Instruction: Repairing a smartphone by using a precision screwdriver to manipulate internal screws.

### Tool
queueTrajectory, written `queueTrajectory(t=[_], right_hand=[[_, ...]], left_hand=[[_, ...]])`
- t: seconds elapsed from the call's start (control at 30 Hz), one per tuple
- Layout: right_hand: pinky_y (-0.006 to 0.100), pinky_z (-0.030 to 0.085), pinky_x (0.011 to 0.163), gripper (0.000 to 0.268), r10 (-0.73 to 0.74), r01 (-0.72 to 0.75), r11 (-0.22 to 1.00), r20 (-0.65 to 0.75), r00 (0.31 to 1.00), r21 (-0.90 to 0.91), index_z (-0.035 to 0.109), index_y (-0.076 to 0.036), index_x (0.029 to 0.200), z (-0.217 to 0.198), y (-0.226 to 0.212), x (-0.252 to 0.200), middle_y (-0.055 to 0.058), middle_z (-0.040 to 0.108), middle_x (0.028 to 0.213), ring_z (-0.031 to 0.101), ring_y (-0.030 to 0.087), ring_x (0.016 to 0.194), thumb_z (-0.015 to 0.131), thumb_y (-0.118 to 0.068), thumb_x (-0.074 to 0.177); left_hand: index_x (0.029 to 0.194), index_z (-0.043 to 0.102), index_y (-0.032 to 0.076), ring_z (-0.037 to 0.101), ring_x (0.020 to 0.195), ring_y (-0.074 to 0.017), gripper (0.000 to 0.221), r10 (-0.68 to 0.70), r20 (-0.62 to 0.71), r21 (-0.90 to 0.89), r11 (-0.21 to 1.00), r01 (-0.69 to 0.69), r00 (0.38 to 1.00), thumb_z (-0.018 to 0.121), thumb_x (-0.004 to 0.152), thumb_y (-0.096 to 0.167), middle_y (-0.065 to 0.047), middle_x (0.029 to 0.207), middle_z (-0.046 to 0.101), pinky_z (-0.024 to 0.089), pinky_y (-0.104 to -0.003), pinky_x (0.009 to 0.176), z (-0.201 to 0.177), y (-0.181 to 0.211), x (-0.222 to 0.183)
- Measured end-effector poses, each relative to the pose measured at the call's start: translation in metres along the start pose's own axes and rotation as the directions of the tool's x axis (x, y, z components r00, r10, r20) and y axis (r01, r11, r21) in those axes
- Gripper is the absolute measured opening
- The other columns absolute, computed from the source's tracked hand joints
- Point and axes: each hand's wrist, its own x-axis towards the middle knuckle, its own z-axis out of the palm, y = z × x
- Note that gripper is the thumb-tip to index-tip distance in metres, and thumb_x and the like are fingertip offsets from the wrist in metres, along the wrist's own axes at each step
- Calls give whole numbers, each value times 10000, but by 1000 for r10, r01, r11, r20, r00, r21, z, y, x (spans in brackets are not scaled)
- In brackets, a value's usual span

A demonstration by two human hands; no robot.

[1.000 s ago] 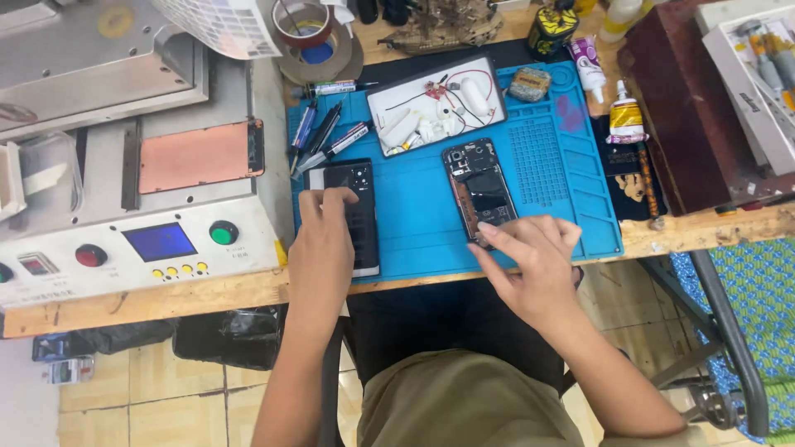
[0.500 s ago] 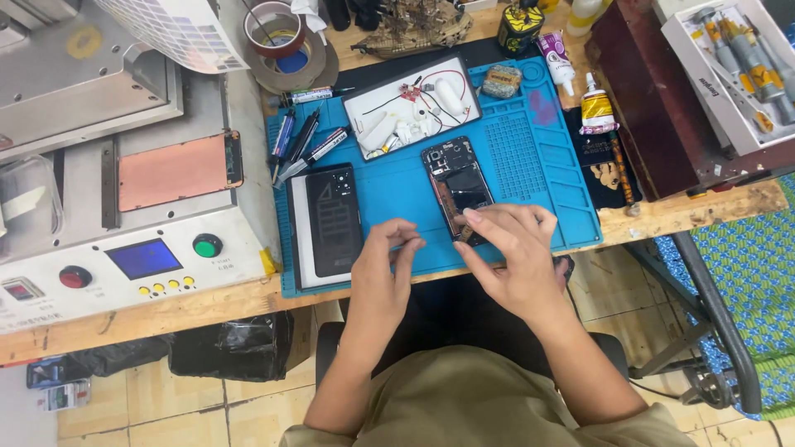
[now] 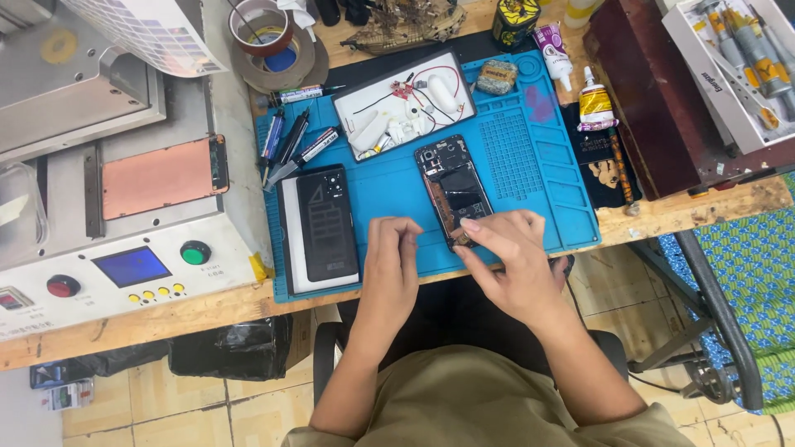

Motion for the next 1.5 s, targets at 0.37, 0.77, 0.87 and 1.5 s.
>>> queueTrajectory(t=[0.37, 0.77, 0.87, 1.5], right_hand=[[487, 448, 923, 561, 10, -10, 999, 3, 1000, 48, 646, -96, 1404, 2, 11, -8, 65, 826, 1086, 756, 326, 908, 874, 3, 902], [509, 470, 912, 585, 4, -5, 997, 16, 1000, 78, 608, -108, 1423, -1, 0, 2, 84, 824, 1124, 765, 355, 946, 876, -17, 911], [514, 476, 920, 591, 8, -9, 996, 5, 1000, 85, 601, -94, 1421, -3, 8, -5, 98, 824, 1126, 772, 361, 956, 879, -2, 908], [538, 517, 937, 609, 9, -8, 995, -9, 1000, 96, 587, -85, 1433, 2, -8, 5, 122, 818, 1186, 779, 389, 1028, 880, -11, 904]], left_hand=[[1113, 495, 85, 737, 987, -363, 242, -11, -11, -51, 999, 11, 1000, 469, 1087, -155, -101, 1025, 537, 646, -496, 813, 2, -4, -4], [1104, 505, 91, 783, 993, -337, 175, -84, -59, -145, 987, 75, 995, 513, 1104, -84, -113, 1037, 616, 679, -486, 846, 9, -13, -12], [1098, 498, 84, 799, 998, -336, 159, -102, -77, -182, 980, 86, 992, 506, 1110, -74, -132, 1054, 656, 692, -498, 856, 11, -13, -14], [1048, 496, 160, 501, 879, -245, 233, 30, -47, -79, 996, -34, 998, 378, 1146, -16, -23, 989, 394, 486, -426, 845, 0, 4, -10]])
